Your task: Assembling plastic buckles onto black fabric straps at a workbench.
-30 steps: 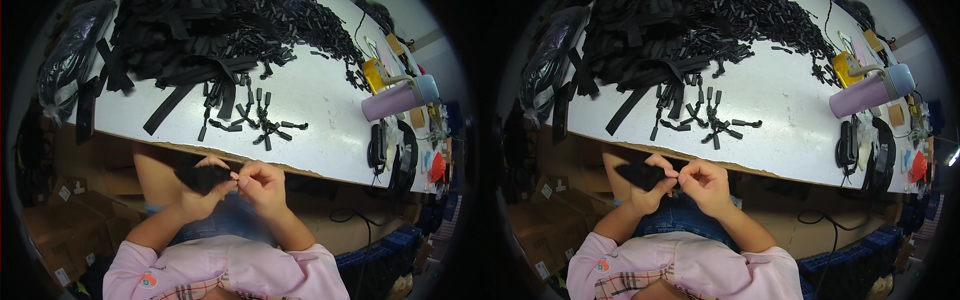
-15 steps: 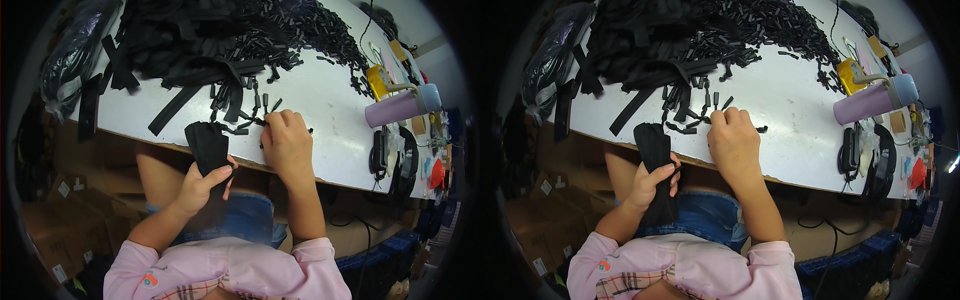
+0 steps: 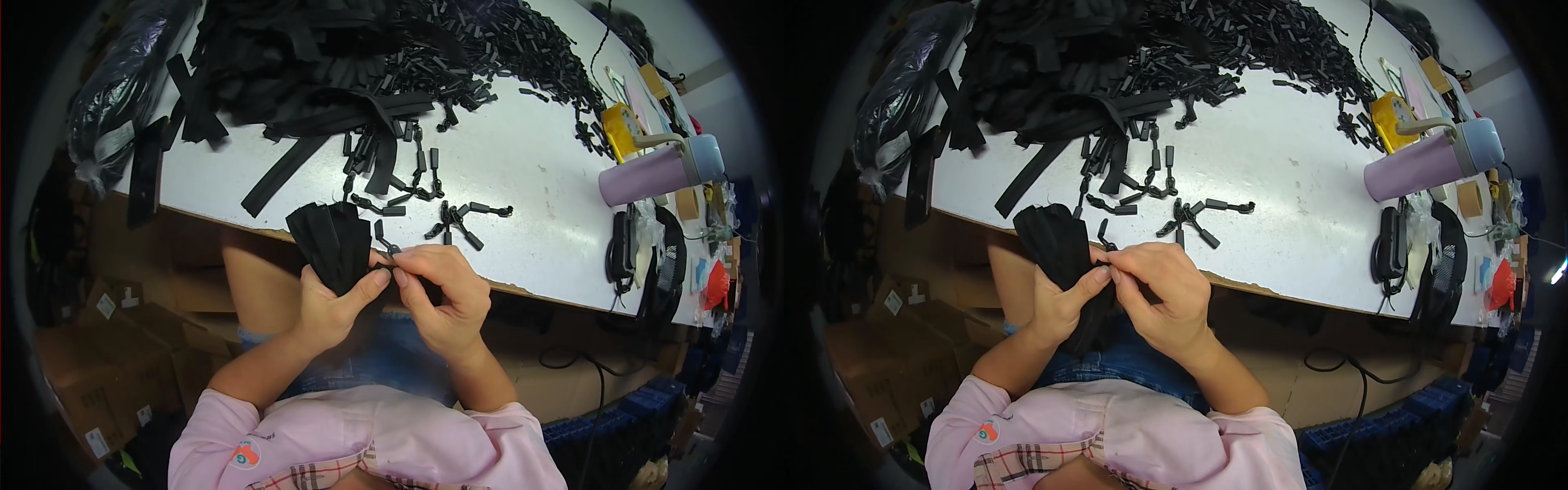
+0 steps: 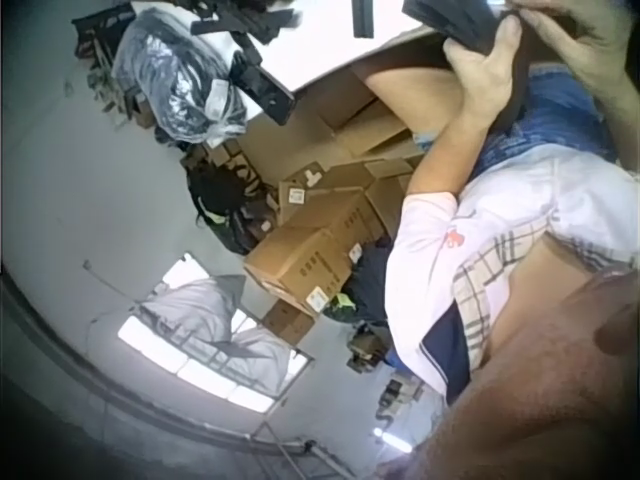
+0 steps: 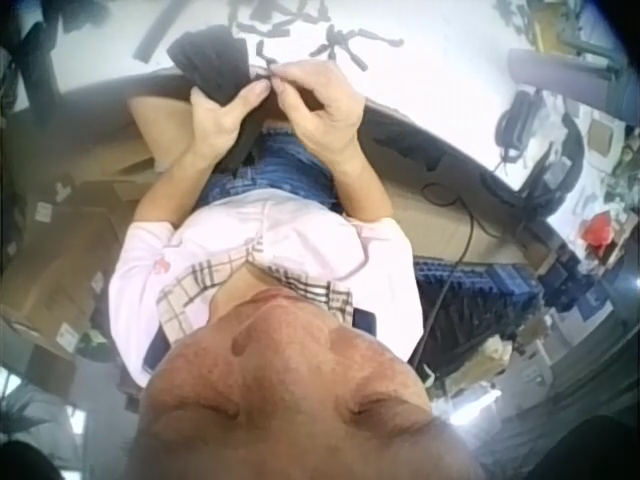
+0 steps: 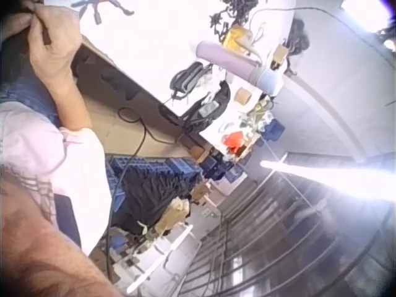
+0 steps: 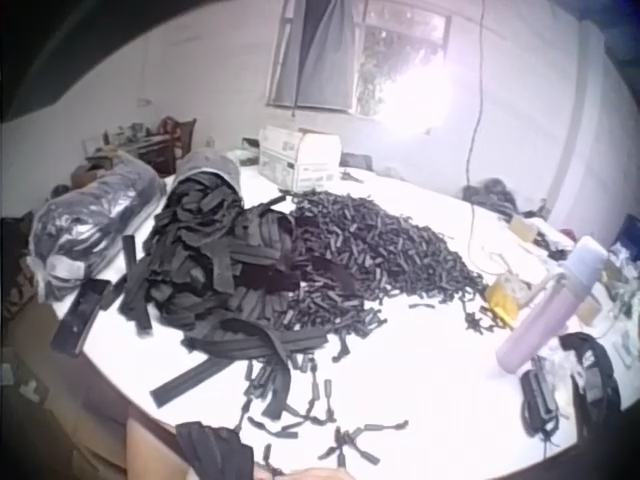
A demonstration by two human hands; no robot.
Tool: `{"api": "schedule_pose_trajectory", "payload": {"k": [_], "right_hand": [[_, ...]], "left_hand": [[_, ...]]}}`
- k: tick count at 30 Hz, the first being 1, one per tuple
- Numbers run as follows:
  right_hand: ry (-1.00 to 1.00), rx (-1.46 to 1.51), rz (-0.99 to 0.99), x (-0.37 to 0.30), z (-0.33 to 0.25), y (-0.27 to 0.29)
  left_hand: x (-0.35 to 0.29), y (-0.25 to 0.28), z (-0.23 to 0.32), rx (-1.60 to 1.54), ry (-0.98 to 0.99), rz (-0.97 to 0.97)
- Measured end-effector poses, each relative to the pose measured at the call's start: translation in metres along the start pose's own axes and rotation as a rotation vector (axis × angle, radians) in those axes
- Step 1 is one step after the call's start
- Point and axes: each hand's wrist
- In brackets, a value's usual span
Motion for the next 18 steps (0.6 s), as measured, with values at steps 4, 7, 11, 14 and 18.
{"api": "schedule_pose_trajectory", "payload": {"k": [4, 7, 11, 14, 18], "right_hand": [[0.184, -0.133, -0.032, 0.002, 0.003, 0.002], [0.190, -0.160, -0.054, 0.000, 0.007, 0.003], [0.037, -0.011, -0.017, -0.002, 0.002, -0.003], [-0.244, 0.247, 0.123, -0.014, -0.004, -0.013], [-0.223, 0.304, 0.074, -0.015, 0.000, -0.015]], "left_hand": [[-0.002, -0.001, 0.002, -0.079, 0.008, 0.004], [-0.003, 0.002, -0.001, 0.012, -0.011, 0.011], [-0.002, 0.001, -0.001, 0.050, -0.055, 0.030], [-0.003, 0.000, -0.001, 0.000, -0.046, 0.064], [-0.003, -0.001, 0.004, 0.017, -0.099, 0.019]]}}
Point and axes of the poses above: each hand's wrist, its own x-axis towards the middle knuckle, its own y-axis out of the back of the hand, z = x × y, and after that the axes turned 1 degree about y, right-handed
